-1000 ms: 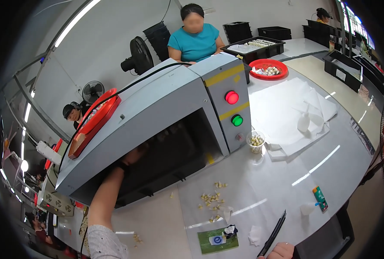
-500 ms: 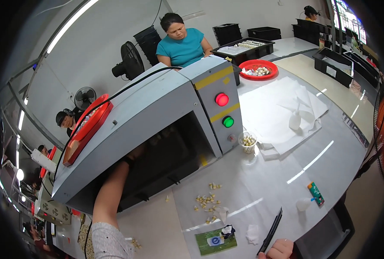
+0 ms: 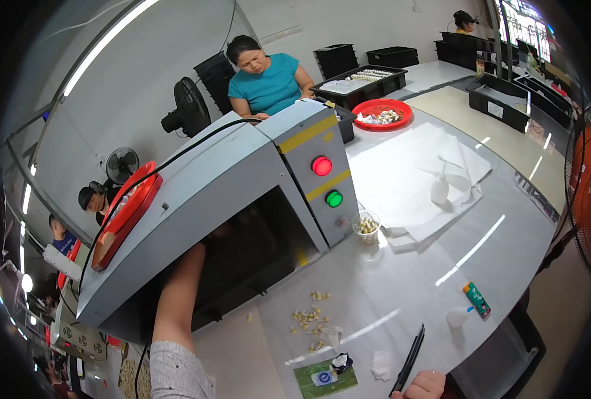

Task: Assembling small plastic figurines using glue and a scraper tool at a factory workstation.

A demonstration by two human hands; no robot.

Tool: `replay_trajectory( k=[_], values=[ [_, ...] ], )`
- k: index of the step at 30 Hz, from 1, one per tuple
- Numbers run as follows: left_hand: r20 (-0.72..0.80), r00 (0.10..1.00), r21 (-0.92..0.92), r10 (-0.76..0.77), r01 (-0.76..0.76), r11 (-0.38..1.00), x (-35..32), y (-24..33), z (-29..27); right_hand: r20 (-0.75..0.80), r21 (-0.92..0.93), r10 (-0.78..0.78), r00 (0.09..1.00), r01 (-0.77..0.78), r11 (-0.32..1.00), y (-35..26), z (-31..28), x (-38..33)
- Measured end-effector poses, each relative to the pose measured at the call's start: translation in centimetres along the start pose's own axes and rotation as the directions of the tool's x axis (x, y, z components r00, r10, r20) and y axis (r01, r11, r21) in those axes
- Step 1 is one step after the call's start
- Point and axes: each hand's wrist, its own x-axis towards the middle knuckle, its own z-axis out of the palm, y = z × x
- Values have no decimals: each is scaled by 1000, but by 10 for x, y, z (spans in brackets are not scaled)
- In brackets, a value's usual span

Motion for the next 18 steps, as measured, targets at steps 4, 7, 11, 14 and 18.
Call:
replay_trajectory(
  k=[4,7,11,14,18],
  values=[
    [20,1000,-22,-11,12,1000,10,6,1,-6,-5,-3,1000,3,1000,1,1,-1],
    [36,999,-32,-26,27,999,14,8,-2,-10,-18,-24,1000,24,1000,1,1,0],
    [49,998,-52,-49,52,997,21,12,-5,7,-13,-4,1000,4,1000,2,-1,-1],
    [59,996,-76,-63,68,995,26,20,-4,-1,5,-6,1000,6,1000,2,0,-1],
    [76,994,-98,-80,88,991,35,28,-5,5,8,-3,1000,3,1000,2,-1,0]
  ],
)
